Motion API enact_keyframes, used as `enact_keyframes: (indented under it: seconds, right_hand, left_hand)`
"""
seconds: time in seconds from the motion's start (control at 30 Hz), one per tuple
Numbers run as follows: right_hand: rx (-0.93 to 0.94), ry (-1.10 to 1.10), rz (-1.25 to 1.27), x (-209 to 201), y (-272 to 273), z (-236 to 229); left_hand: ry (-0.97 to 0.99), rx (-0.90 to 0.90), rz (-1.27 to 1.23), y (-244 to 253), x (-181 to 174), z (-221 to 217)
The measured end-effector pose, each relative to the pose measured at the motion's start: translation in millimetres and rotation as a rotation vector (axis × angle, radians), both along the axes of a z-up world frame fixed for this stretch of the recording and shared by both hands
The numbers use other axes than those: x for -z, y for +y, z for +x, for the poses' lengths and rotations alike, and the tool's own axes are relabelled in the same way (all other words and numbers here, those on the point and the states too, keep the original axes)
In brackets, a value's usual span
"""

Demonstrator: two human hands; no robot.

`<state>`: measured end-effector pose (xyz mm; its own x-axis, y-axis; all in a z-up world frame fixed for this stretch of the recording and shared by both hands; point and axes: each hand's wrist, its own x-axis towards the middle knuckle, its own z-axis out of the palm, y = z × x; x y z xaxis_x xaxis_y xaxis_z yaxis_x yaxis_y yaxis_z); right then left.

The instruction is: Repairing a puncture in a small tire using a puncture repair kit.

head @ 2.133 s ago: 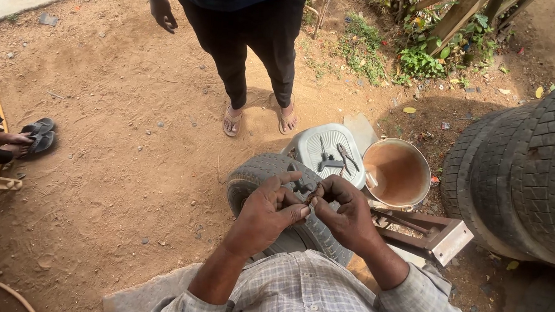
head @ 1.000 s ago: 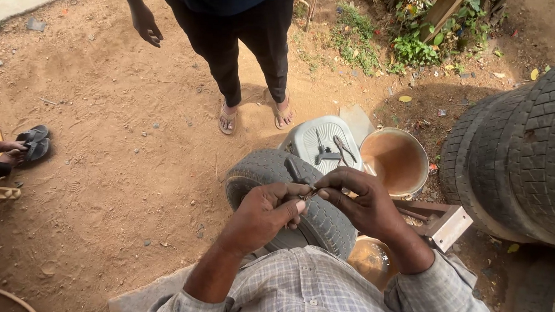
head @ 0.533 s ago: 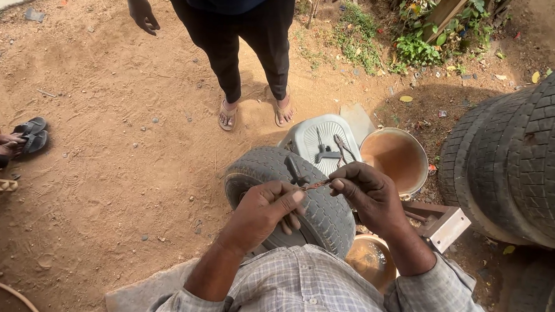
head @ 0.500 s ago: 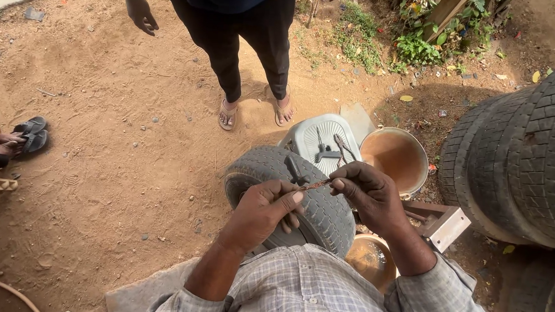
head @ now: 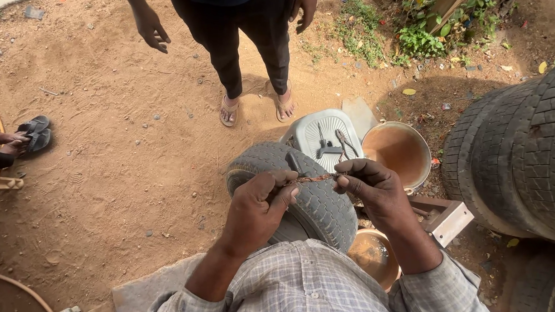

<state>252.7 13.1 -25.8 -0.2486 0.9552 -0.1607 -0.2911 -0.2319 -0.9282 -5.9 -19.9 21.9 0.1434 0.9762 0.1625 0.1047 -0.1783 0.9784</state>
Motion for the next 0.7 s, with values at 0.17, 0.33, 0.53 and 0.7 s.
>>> enact_keyframes:
  seconds: [0.17,0.33,0.53,0.7]
  right_hand:
    - [0.017,-0.267,-0.026,-2,-3,-1]
    - [0.017,-0.415,0.160,-7,-8,-9]
    - [-0.006,-0.838,0.555,-32,-12,-17]
    - [-0.024,-0.769,0.707,-32,-15,-17]
  left_hand:
    - [0.249,-0.092,0.154,6,9,-1]
    - [0.394,-0.129,0.312,9,16,0]
    - [0.358,-0.198,-0.002,14,22,1]
    - [-0.031,-0.106,-0.498,20,31,-2]
